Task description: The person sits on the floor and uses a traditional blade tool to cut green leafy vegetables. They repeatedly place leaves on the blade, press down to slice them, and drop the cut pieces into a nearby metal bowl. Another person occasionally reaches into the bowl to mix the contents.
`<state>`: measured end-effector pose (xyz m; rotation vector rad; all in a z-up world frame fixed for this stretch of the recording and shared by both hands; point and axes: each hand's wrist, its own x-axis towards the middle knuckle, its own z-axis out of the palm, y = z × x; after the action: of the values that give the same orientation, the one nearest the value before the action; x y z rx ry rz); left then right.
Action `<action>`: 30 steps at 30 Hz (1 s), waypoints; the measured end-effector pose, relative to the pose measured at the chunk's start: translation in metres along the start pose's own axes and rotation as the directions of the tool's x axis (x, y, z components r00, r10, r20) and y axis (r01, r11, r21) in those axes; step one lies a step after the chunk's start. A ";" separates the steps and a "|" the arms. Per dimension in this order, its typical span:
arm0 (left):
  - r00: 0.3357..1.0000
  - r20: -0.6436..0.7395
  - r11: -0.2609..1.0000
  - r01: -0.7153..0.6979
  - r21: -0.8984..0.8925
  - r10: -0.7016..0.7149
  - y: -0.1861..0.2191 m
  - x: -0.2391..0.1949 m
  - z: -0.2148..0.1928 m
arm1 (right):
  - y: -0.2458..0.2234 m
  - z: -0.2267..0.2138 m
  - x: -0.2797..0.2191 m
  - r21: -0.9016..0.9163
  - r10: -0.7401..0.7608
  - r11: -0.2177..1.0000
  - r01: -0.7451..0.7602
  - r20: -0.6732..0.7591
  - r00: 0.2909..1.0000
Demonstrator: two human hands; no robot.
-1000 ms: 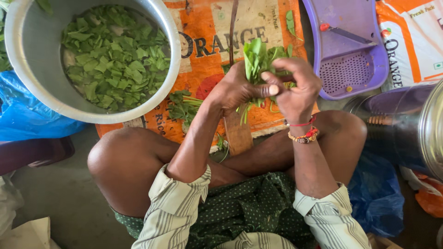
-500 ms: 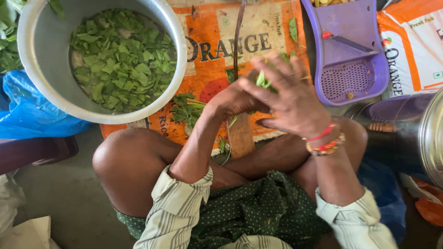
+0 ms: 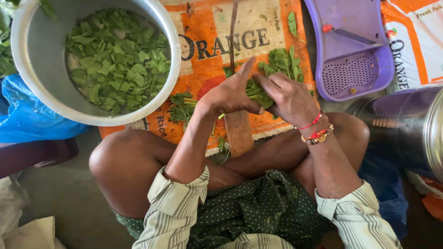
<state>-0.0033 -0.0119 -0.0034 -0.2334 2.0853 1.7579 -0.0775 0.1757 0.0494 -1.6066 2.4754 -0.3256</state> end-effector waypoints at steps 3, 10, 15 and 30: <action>0.984 -0.072 0.977 -0.169 -0.133 0.161 0.003 -0.003 -0.001 | 0.006 0.002 0.001 0.052 -0.048 0.997 0.052 -0.080 0.996; 0.962 -0.240 0.968 -0.173 -0.183 0.127 0.021 -0.017 -0.009 | 0.018 0.004 0.009 0.188 0.015 0.982 0.015 -0.154 0.988; 0.921 -0.381 0.966 -0.163 -0.200 0.076 0.025 -0.015 0.001 | 0.017 0.010 0.016 0.172 0.111 0.981 -0.091 -0.110 0.988; 0.857 -0.507 0.974 -0.185 -0.129 0.096 0.019 -0.020 -0.008 | 0.017 0.032 0.030 0.929 0.311 0.051 -0.365 0.333 0.890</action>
<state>0.0060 -0.0185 0.0229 -0.6658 2.3392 2.1515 -0.0967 0.1520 0.0135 -0.3536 1.6160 -1.4459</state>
